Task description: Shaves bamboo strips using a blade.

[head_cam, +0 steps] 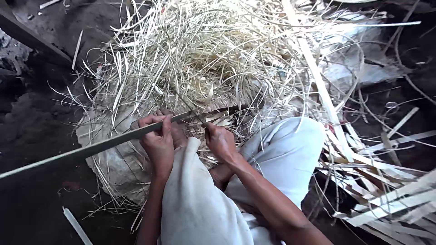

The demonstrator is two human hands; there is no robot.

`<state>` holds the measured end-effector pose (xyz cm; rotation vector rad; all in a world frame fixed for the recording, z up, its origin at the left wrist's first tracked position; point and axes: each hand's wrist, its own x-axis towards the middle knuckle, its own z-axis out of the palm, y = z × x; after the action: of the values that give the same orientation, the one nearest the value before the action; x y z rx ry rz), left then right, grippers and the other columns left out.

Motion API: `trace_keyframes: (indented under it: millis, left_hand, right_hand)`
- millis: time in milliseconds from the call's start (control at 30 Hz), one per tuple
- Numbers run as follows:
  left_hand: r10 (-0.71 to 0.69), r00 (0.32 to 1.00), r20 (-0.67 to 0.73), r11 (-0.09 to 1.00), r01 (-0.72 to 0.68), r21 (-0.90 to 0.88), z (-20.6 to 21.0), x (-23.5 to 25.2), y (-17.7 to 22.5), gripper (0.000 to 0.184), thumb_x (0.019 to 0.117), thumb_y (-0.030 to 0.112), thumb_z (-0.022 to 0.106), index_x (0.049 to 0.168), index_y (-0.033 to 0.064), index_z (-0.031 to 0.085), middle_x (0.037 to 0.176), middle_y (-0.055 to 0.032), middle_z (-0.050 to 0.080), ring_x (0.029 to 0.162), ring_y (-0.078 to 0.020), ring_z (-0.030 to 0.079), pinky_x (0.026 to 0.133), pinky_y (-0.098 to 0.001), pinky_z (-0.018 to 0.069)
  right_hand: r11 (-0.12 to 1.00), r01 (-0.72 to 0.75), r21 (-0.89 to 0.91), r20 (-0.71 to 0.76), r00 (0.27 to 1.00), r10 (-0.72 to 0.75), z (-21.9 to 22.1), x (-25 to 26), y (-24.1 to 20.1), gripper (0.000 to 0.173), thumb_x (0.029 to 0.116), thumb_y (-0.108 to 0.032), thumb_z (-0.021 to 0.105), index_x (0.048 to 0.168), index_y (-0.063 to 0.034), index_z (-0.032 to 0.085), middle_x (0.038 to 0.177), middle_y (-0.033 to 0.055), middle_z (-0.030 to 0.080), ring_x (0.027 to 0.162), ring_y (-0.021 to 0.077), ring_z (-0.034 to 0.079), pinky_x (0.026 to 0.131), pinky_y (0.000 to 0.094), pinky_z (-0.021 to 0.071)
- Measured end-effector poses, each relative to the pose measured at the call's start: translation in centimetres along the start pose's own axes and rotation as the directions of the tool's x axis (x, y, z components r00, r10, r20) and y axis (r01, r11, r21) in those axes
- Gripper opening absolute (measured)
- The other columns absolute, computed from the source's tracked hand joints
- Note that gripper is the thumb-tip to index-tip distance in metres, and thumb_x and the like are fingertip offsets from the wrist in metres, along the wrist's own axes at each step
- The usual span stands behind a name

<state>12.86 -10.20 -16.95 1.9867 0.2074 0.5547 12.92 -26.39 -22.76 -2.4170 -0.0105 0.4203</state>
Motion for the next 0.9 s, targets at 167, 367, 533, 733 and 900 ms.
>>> trace_keyframes:
  millis: [167,367,533,733,900]
  left_hand:
    - [-0.021,1.0,-0.02,1.0,0.021,-0.013,0.1,0.0,-0.1,0.022,0.0988,0.012,0.068,0.109,0.0038,0.05,0.098,-0.0002,0.064,0.089,0.0007,0.066,0.078,-0.0183,0.057]
    - [0.014,0.993,0.119,0.996,-0.003,-0.089,-1.0,0.2,-0.1,0.02,0.097,0.006,0.068,0.106,0.0081,0.05,0.099,0.0046,0.064,0.092,0.0017,0.065,0.081,-0.0176,0.0562]
    - [0.053,0.981,0.186,0.997,-0.041,-0.064,-1.2,0.8,0.0,0.019,0.0979,0.007,0.067,0.106,0.0065,0.05,0.099,0.0025,0.063,0.09,0.0027,0.063,0.078,-0.0152,0.0543]
    - [0.06,0.985,0.164,0.994,-0.044,-0.095,-0.7,0.7,0.0,0.019,0.0967,0.006,0.068,0.105,0.0056,0.051,0.098,0.0028,0.063,0.092,0.001,0.065,0.081,-0.0181,0.0565]
    - [0.049,0.985,0.163,0.995,-0.035,-0.089,-0.4,0.6,0.3,0.019,0.0971,0.007,0.068,0.106,0.0061,0.051,0.1,0.0024,0.064,0.093,-0.0005,0.066,0.082,-0.0203,0.0575]
  right_hand:
    - [0.986,-0.164,0.027,0.112,0.981,0.161,1.0,1.2,2.1,0.027,0.1055,-0.015,0.051,0.124,-0.0032,0.067,0.095,0.0275,0.07,0.09,0.0493,0.068,0.072,0.0663,0.0508]
    - [0.993,0.116,0.027,0.006,0.993,-0.116,-1.7,0.0,-0.4,0.019,0.1015,-0.01,0.058,0.116,-0.0061,0.07,0.08,0.0191,0.068,0.069,0.0398,0.068,0.056,0.0581,0.0507]
    - [0.983,0.179,-0.039,0.04,0.983,-0.177,-1.7,1.7,1.2,0.022,0.1021,-0.012,0.055,0.116,-0.0071,0.071,0.082,0.0195,0.07,0.072,0.0414,0.069,0.059,0.0598,0.0502]
    - [1.0,0.012,-0.013,0.116,0.993,-0.011,-1.1,2.6,3.8,0.023,0.1027,-0.013,0.055,0.118,-0.0056,0.07,0.089,0.0235,0.07,0.082,0.0448,0.069,0.067,0.0636,0.0513]
    - [1.0,-0.001,-0.017,0.116,0.993,0.003,-0.5,2.2,3.6,0.024,0.1035,-0.014,0.054,0.12,-0.0069,0.07,0.088,0.0217,0.071,0.082,0.0433,0.07,0.067,0.062,0.0517]
